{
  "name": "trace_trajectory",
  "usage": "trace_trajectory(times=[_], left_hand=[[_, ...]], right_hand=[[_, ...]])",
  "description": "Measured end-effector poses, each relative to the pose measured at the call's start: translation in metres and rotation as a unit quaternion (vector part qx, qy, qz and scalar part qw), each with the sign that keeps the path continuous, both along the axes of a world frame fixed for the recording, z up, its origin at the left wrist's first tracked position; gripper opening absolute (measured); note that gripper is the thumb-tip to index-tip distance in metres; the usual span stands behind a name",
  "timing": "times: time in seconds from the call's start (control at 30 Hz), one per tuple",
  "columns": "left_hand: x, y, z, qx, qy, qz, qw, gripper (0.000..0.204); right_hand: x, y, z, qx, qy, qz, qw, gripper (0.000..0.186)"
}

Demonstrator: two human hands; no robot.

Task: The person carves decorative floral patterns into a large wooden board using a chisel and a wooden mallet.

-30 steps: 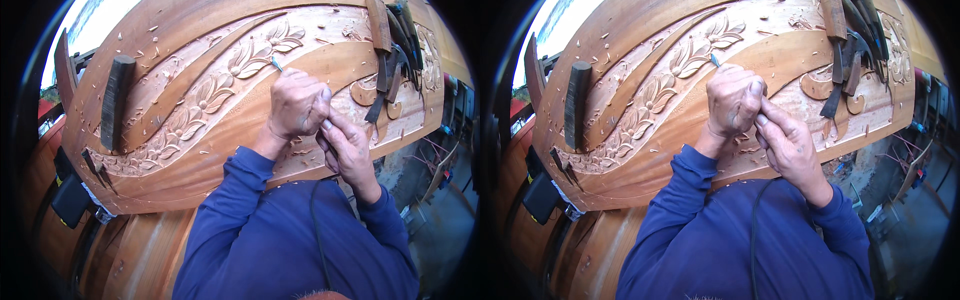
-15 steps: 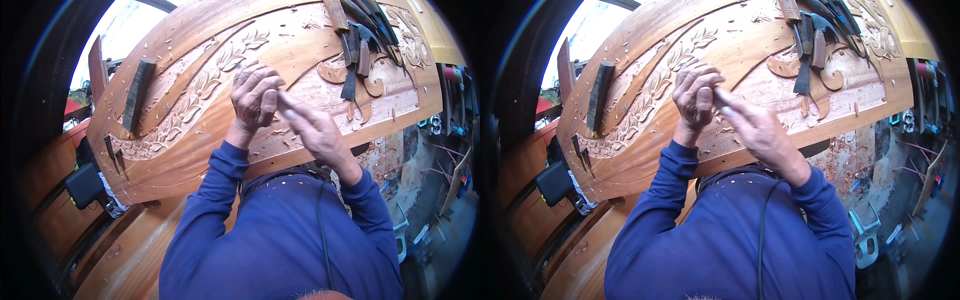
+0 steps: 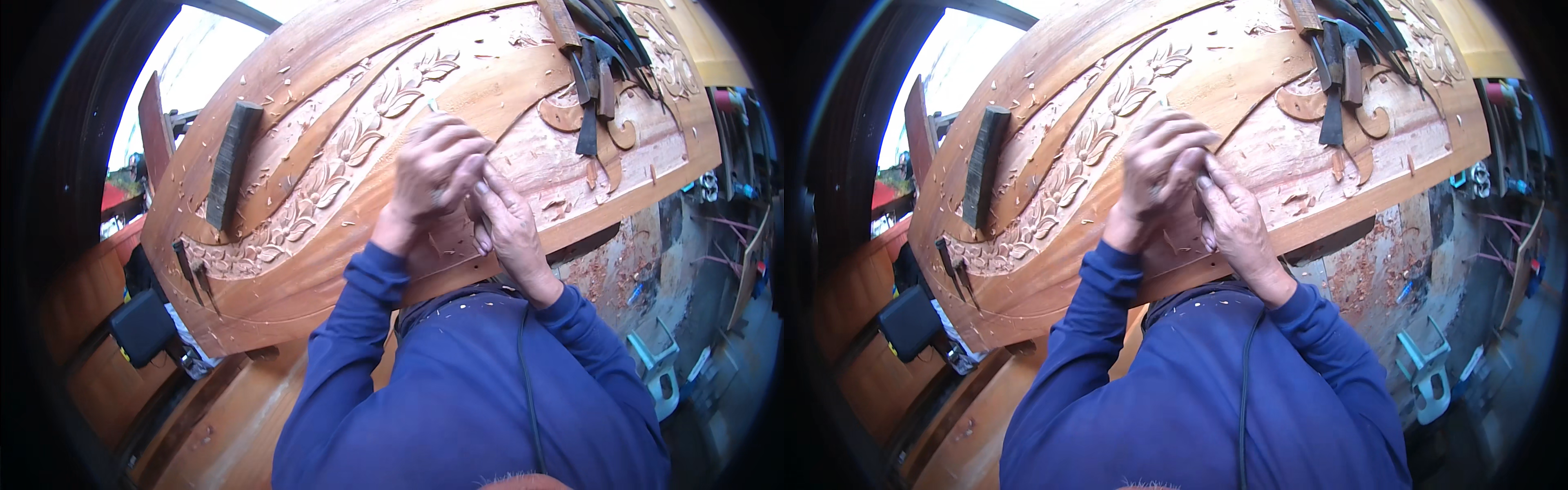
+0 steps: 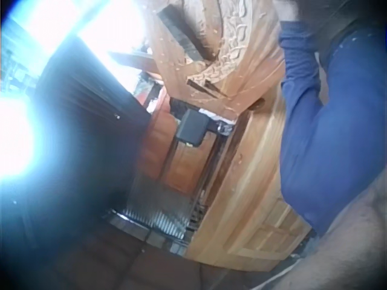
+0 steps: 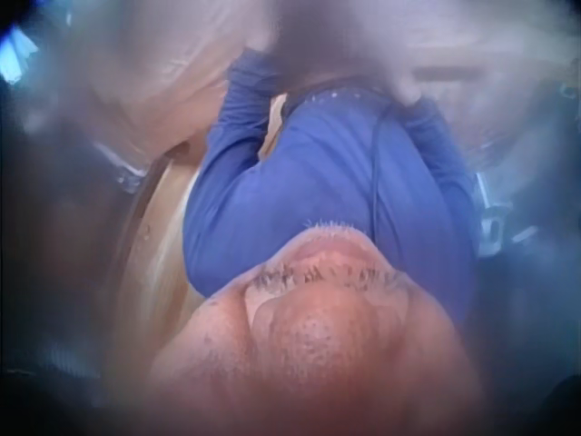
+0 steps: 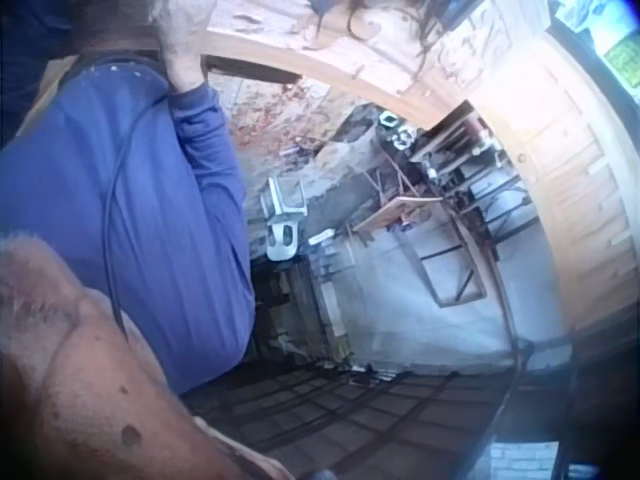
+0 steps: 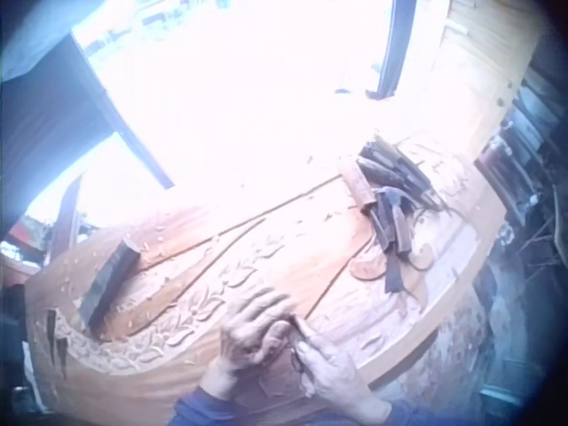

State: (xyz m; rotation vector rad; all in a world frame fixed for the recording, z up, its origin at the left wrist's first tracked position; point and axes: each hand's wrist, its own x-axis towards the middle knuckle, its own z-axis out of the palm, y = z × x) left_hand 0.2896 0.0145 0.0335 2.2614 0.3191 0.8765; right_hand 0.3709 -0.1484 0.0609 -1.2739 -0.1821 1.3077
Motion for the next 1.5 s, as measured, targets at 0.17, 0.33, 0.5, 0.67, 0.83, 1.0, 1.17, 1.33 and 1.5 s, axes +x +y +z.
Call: trace_trajectory(times=[0.17, 0.33, 0.5, 0.67, 0.83, 1.0, 1.17, 1.33, 1.5], left_hand=[[0.025, 0.018, -0.024, -0.033, 0.020, -0.059, 0.998, 0.034], [0.039, 0.028, -0.021, -0.073, -0.007, -0.050, 0.996, 0.039], [0.047, 0.030, -0.021, -0.128, -0.054, -0.002, 0.990, 0.041], [0.052, 0.023, -0.026, -0.164, -0.085, 0.027, 0.982, 0.030], [0.052, 0.021, -0.031, -0.153, -0.083, 0.050, 0.983, 0.026], [0.046, 0.023, -0.023, -0.192, -0.049, 0.068, 0.978, 0.029], [0.005, 0.026, 0.008, -0.018, -0.163, 0.173, 0.971, 0.034], [-0.007, 0.016, 0.010, 0.091, -0.002, 0.102, 0.991, 0.042], [0.027, 0.013, 0.016, 0.077, 0.089, -0.030, 0.993, 0.060]], right_hand=[[0.003, 0.018, 0.007, 0.000, -0.019, -0.037, 0.999, 0.047], [0.061, 0.041, 0.039, -0.121, -0.106, 0.090, 0.983, 0.046], [0.101, 0.066, 0.053, -0.146, -0.139, 0.197, 0.960, 0.039], [0.100, 0.065, 0.049, -0.042, -0.238, 0.235, 0.941, 0.035], [0.079, 0.070, 0.062, -0.131, -0.060, 0.143, 0.979, 0.042], [0.075, 0.074, 0.062, -0.109, -0.119, 0.182, 0.970, 0.042], [0.038, 0.058, 0.076, 0.022, -0.079, 0.210, 0.974, 0.046], [0.073, 0.032, 0.053, -0.031, -0.164, 0.254, 0.953, 0.045], [0.136, 0.030, 0.052, -0.075, 0.001, 0.203, 0.976, 0.056]])
